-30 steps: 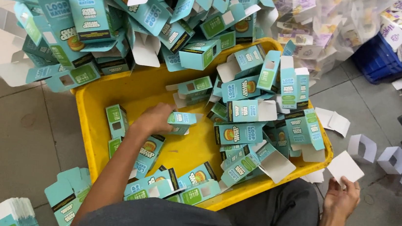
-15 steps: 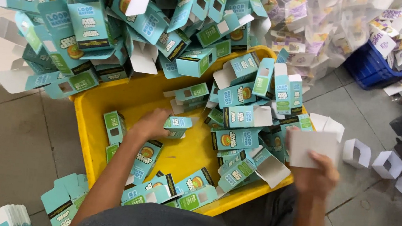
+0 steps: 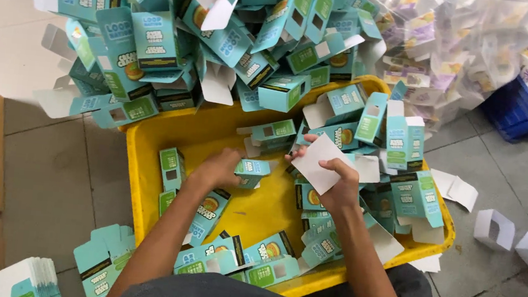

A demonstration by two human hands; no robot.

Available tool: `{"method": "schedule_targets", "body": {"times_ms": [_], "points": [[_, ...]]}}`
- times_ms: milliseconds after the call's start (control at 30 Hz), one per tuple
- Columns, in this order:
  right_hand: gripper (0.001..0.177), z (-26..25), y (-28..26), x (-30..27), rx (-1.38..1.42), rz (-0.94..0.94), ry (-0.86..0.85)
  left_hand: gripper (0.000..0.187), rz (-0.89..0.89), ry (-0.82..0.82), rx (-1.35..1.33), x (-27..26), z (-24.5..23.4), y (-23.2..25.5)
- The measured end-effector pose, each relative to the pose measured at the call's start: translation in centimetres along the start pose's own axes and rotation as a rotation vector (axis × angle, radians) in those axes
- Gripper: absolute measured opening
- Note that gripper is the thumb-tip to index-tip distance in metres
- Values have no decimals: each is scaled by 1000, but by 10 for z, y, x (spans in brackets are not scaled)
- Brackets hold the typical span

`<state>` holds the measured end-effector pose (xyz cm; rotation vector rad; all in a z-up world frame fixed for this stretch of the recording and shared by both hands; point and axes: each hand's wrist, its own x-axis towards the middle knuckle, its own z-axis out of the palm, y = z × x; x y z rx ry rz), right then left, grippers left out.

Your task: Folding flat cardboard templates into small boxes and placing them into a yellow plastic bin.

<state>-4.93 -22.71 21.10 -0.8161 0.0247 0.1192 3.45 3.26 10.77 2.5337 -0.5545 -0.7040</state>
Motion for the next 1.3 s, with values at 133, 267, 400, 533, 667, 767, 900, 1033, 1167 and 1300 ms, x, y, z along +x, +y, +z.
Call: {"method": "schedule_targets", "body": {"times_ms": [133, 267, 400, 533, 667, 767, 900, 1033, 1167, 1300], "points": [[30, -19, 15, 3, -29, -7, -36, 63, 12, -5, 15, 5, 5, -3], [25, -28, 21, 2, -24, -22, -55, 62, 23, -12, 33, 2, 5, -1], [33, -39, 22, 5, -55, 18, -36, 59, 38, 3, 72, 5, 11, -4], [58, -49, 24, 11, -8, 109, 16, 61, 11, -22, 93, -4, 3, 6], [65, -19, 11, 0, 91, 139, 23, 63, 10, -31, 28, -9, 1, 8], [75, -18, 10, -1, 94, 214, 18, 62, 1, -32, 44, -8, 2, 10], [88, -32, 14, 1, -36, 300, 81, 63, 2, -29, 82, -4, 3, 7], [92, -27, 13, 2, -77, 330, 97, 59, 14, -21, 93, -5, 4, 5], [100, -2, 2, -4, -138, 355, 128, 59, 1, -10, 67, -5, 3, 5], [82, -7, 7, 1, -155, 339, 283, 57, -27, 8, 11, -4, -1, -2]]}}
